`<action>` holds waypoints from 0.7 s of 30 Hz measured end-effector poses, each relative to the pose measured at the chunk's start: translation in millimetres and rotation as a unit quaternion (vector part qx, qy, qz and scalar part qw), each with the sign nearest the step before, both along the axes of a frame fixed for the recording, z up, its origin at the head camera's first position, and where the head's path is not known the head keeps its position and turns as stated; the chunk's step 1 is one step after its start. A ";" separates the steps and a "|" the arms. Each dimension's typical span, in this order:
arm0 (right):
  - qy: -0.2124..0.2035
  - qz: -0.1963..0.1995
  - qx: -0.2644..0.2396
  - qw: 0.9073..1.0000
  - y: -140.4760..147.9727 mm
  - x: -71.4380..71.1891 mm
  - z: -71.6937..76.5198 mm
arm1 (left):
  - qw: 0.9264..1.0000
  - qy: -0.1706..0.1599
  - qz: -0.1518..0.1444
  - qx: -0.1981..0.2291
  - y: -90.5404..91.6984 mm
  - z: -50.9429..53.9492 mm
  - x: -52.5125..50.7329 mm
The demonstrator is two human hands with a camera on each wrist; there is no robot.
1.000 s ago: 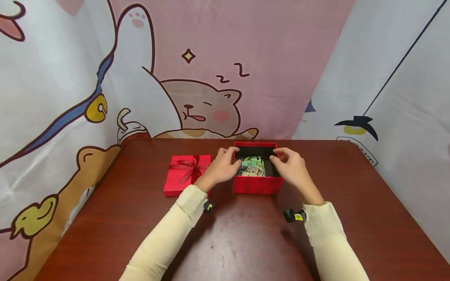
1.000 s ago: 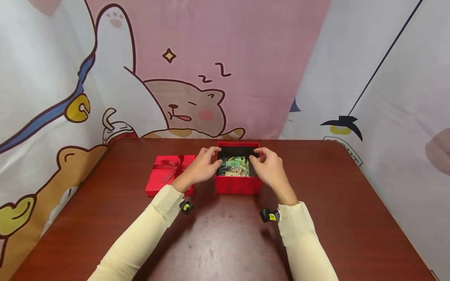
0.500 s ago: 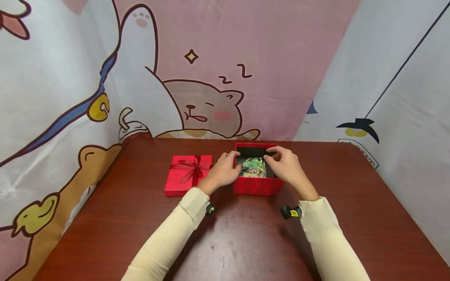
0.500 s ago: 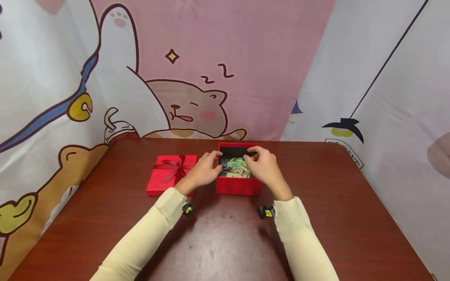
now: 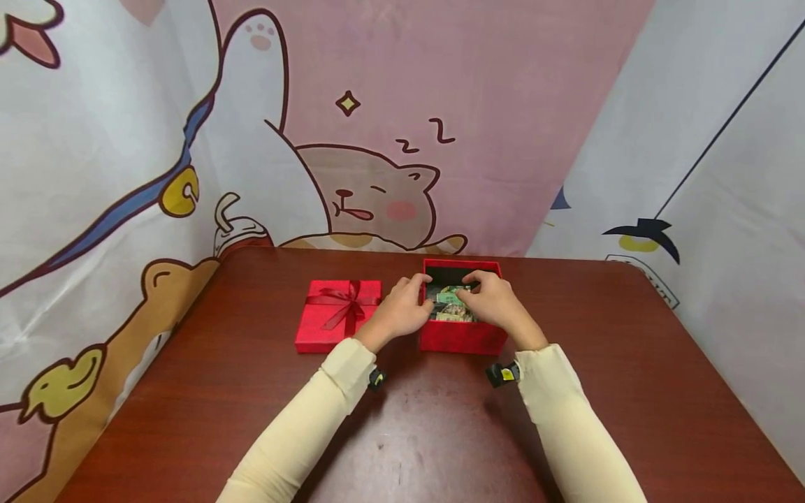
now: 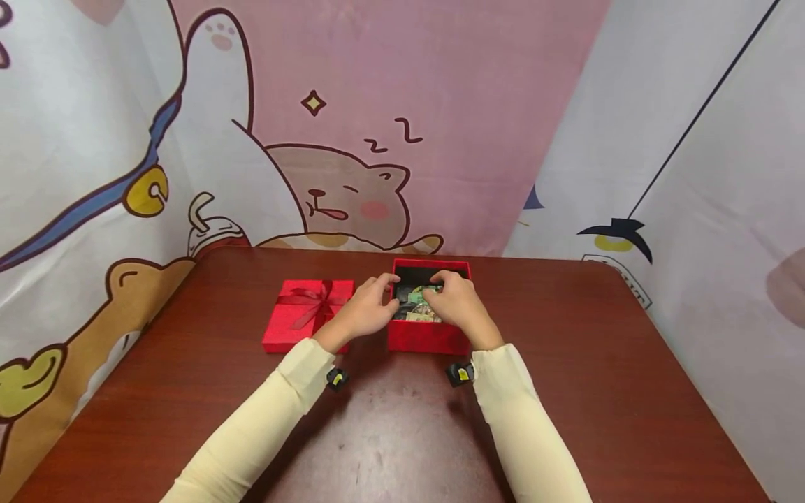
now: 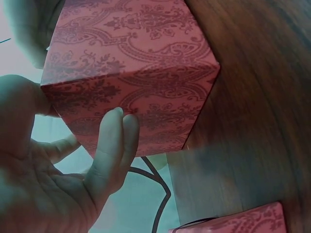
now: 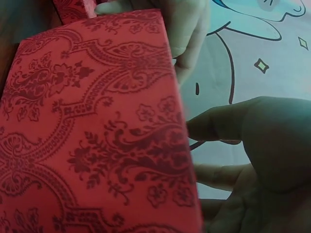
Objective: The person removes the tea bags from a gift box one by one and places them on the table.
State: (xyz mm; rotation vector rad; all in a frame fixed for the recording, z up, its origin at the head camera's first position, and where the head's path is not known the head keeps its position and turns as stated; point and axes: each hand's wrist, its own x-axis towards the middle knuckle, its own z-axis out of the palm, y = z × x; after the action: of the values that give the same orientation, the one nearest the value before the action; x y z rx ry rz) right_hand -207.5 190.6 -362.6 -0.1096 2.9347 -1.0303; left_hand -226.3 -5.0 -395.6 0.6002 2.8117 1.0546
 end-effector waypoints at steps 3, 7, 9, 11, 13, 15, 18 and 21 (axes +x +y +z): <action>-0.015 0.000 0.012 1.000 -0.7 -3.2 -3.3 | 1.000 0.001 -0.003 0.004 0.0 -1.2 -0.5; -0.041 0.000 0.029 0.999 -3.1 -6.8 -6.5 | 1.000 0.003 -0.002 0.000 -1.1 -1.0 -0.5; -0.053 -0.002 0.036 0.998 -4.4 -7.9 -7.4 | 1.000 0.005 -0.002 -0.001 -1.6 0.0 -0.4; -0.066 -0.006 0.042 0.997 -5.1 -9.0 -8.4 | 1.000 0.006 -0.004 -0.001 -1.8 1.0 -0.3; -0.075 -0.010 0.045 0.996 -5.4 -9.9 -9.5 | 1.000 0.005 -0.006 -0.001 -1.6 1.7 -0.3; -0.083 -0.012 0.045 0.995 -5.5 -10.6 -10.4 | 1.000 0.003 -0.009 0.002 -1.7 2.1 -0.3; -0.093 -0.012 0.048 0.994 -5.6 -11.9 -11.7 | 1.000 -0.002 -0.008 0.000 -1.6 1.9 -0.5; -0.101 -0.012 0.055 0.993 -5.4 -13.3 -13.0 | 1.000 -0.005 -0.009 0.000 -1.6 1.4 -0.6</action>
State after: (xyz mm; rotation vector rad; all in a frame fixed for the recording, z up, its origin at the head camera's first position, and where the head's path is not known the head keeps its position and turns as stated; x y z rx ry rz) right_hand -220.8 185.1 -375.7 0.0327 2.8059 -0.8266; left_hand -226.9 -6.6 -394.1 0.6181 2.7914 1.0528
